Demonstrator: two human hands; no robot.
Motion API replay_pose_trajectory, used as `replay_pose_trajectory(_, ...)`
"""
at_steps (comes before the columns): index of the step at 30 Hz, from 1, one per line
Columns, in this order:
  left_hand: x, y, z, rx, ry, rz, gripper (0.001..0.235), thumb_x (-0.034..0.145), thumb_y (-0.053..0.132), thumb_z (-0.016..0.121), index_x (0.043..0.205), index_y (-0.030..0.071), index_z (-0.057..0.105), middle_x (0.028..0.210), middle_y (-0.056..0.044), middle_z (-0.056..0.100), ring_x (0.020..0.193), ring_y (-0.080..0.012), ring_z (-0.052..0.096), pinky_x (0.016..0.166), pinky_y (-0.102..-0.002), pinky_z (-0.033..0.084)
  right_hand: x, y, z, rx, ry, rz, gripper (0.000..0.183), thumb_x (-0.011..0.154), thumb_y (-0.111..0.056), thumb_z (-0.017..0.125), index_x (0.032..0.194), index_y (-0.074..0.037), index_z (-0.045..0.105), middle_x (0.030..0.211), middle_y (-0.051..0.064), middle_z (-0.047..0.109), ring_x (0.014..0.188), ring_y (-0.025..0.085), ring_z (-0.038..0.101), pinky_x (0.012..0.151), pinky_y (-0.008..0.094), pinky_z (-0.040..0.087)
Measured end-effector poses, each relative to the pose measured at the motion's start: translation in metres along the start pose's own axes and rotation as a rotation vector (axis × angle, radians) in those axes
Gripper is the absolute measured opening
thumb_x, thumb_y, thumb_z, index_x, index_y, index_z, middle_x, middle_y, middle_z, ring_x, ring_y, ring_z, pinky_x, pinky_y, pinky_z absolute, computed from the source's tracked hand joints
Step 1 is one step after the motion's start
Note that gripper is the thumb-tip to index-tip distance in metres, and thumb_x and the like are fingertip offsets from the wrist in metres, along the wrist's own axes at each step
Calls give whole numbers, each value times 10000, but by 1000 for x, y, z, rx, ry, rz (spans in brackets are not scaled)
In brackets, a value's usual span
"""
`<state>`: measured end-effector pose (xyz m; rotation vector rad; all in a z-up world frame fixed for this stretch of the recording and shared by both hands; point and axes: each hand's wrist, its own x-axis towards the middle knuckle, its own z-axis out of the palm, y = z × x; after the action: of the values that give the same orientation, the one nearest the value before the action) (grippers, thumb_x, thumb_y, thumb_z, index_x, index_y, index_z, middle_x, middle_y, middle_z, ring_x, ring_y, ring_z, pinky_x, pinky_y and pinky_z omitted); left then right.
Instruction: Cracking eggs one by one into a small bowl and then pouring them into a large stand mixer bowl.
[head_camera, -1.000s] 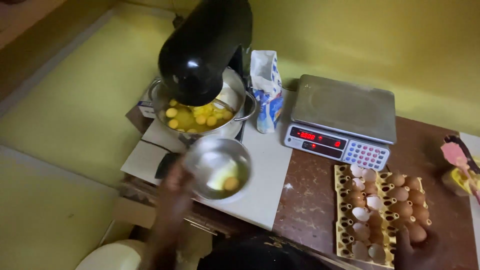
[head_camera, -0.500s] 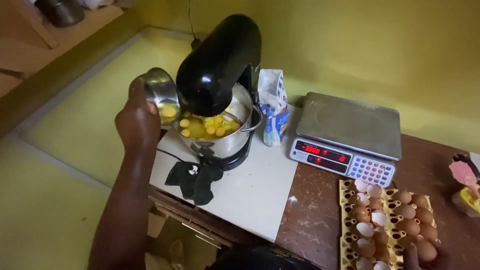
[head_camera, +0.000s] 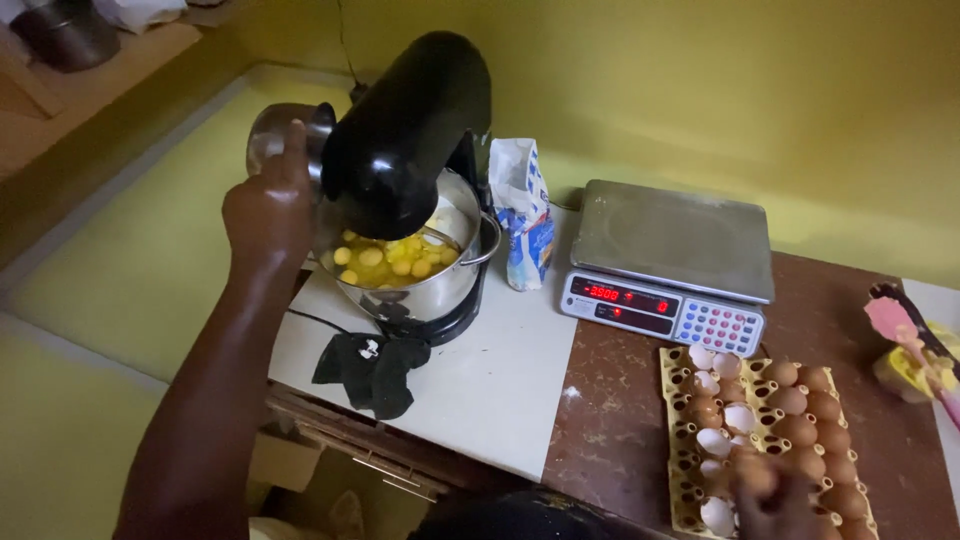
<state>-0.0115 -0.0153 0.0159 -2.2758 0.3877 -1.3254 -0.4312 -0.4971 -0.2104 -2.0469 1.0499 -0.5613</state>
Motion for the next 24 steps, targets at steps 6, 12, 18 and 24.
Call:
replay_pose_trajectory(6,-1,-2,-22,-242,-59,-39,652,1038,26,778,1665,73,602,776,-23,641,499,-117,497,420,-293,386,-29,116,113,171,-471,-24,504,877,-304,859,1362,-241,735,1318,10,838,1146,183,783,1011,324,597)
replay_pose_trajectory(12,-50,-32,105,-732,136,-536,471,1063,3,851,1504,40,689,1074,-119,819,886,-235,745,724,-372,560,-31,142,135,29,-353,-136,513,866,-331,843,1341,-178,725,1226,56,835,1087,214,783,979,350,580)
replay_pose_trajectory(18,-202,-89,257,-1513,328,-1213,171,1041,149,684,1151,188,809,1133,-12,772,1027,-179,685,883,-356,603,-15,133,103,165,-249,-82,522,916,-286,782,1421,-152,761,1357,55,812,1210,207,738,1046,344,537)
replay_pose_trajectory(24,-370,-3,252,-3047,480,-1385,257,1323,325,483,1402,133,634,1321,-109,614,1217,-277,566,1085,-440,464,-26,57,75,630,-253,401,361,970,-239,776,1276,-50,809,1127,84,818,1005,189,714,898,322,545)
